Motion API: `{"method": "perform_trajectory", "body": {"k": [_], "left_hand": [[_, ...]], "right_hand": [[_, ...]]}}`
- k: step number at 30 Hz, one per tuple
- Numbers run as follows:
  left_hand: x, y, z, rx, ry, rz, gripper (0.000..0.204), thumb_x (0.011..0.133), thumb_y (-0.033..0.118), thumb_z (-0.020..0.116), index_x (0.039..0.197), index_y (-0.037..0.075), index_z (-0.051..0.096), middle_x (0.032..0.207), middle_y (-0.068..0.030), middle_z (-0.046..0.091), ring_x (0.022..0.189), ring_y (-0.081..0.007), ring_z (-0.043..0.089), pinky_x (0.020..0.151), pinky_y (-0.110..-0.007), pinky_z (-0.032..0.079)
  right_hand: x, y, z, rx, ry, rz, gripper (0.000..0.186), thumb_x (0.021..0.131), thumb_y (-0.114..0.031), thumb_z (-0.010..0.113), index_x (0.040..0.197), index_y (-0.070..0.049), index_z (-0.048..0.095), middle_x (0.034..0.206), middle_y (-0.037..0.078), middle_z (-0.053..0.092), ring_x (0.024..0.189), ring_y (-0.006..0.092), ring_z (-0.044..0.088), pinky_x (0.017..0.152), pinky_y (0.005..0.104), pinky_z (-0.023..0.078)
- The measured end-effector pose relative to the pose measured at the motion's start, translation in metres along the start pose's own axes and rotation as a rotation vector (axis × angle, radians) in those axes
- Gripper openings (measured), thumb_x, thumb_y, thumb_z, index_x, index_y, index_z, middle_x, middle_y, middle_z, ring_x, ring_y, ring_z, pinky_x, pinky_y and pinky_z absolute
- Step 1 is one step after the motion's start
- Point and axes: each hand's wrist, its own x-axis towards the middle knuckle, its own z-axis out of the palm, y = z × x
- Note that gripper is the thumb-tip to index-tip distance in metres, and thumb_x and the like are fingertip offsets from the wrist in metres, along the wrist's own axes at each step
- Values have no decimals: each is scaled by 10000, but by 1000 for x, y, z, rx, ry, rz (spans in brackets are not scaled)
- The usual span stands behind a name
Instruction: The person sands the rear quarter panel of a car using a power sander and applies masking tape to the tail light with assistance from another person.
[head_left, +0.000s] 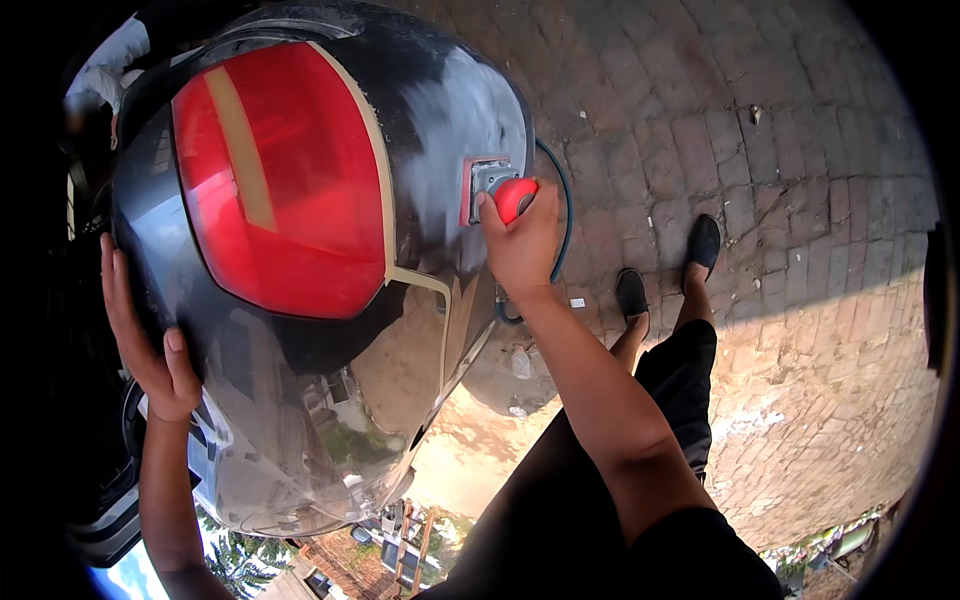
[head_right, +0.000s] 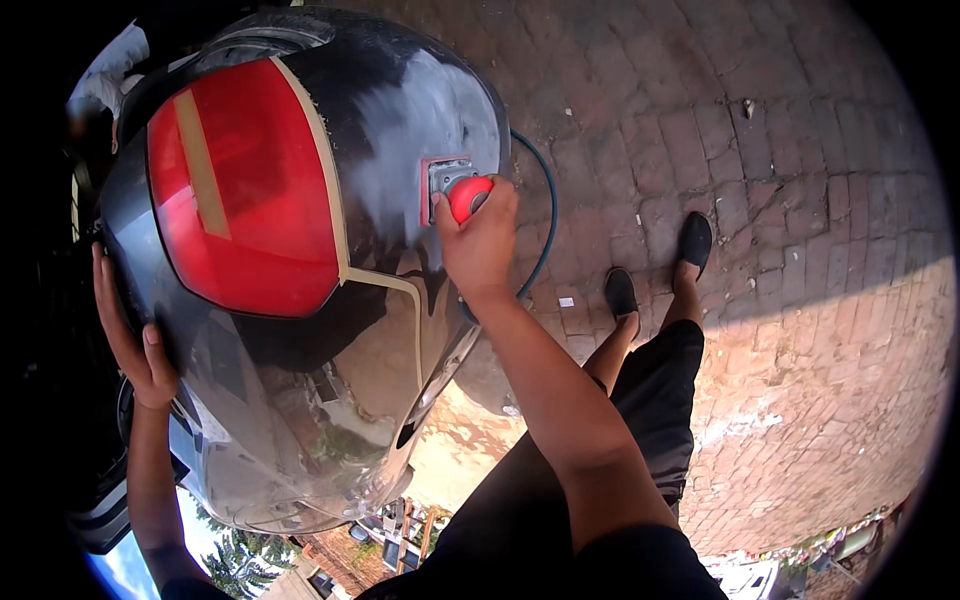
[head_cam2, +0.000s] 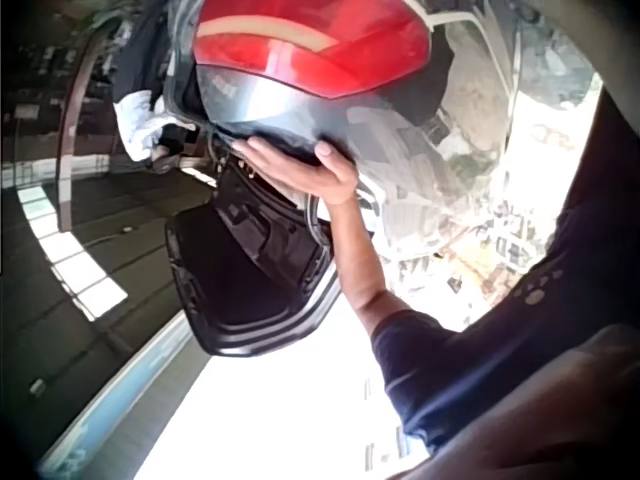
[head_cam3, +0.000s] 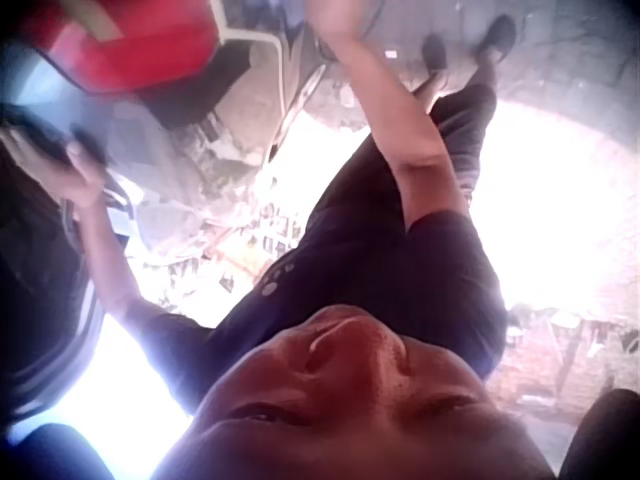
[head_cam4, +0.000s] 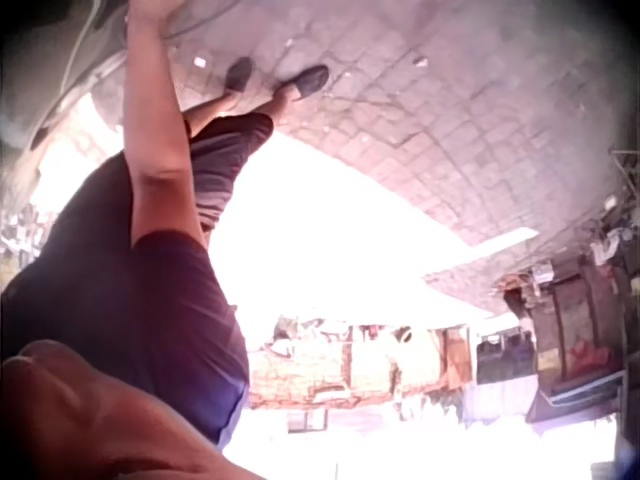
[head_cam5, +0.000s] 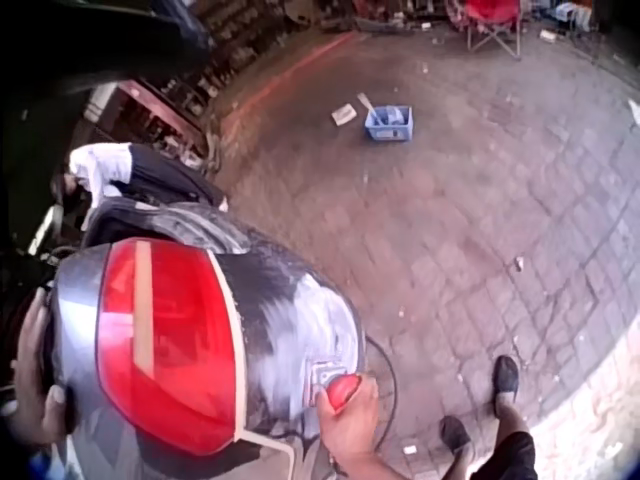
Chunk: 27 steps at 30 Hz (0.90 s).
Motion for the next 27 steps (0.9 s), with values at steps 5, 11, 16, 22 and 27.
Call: {"method": "perform_trajectory", "body": {"k": [5, 11, 16, 22, 27], "left_hand": [[6, 4, 0, -26, 12, 19, 798, 1075, 518, 436, 1655, -27, 381, 1714, -290, 360, 1601, -467, 336, 1304, -572, 231], [2, 2, -2, -23, 11, 2, 795, 1074, 512, 444, 1657, -26, 379, 1714, -288, 362, 1596, -466, 346, 1298, -572, 245], [4, 3, -1, -30, 22, 16, 796, 1070, 514, 448, 1657, -19, 383, 1713, -288, 364, 1591, -469, 352, 1293, -571, 256], [3, 2, -1, -13, 12, 9, 795, 1069, 514, 448, 1656, -17, 385, 1713, -290, 362, 1590, -467, 355, 1293, -569, 256], [1, 2, -1, -13, 7, 10, 801, 1067, 523, 448, 1659, -13, 384, 1716, -285, 359, 1593, -464, 350, 1295, -565, 254]], "right_hand": [[20, 3, 5, -21, 95, 19, 627, 901, -262, 858, 1322, 31, 497, 1225, 295, 599, 1128, 518, 625, 946, 551, 522], [5, -9, 3, 10, 29, -5, 647, 896, -276, 860, 1333, 36, 498, 1228, 305, 598, 1159, 515, 609, 969, 553, 512], [13, 0, 4, -28, 72, 23, 659, 895, -295, 860, 1337, 36, 500, 1234, 299, 596, 1155, 513, 606, 970, 550, 511], [8, 4, 6, -25, 67, -2, 660, 892, -302, 862, 1329, 47, 511, 1229, 286, 594, 1166, 500, 598, 976, 537, 504], [10, -3, 3, -25, 40, -11, 656, 891, -298, 861, 1325, 49, 513, 1230, 282, 594, 1160, 503, 600, 968, 540, 506]]}}
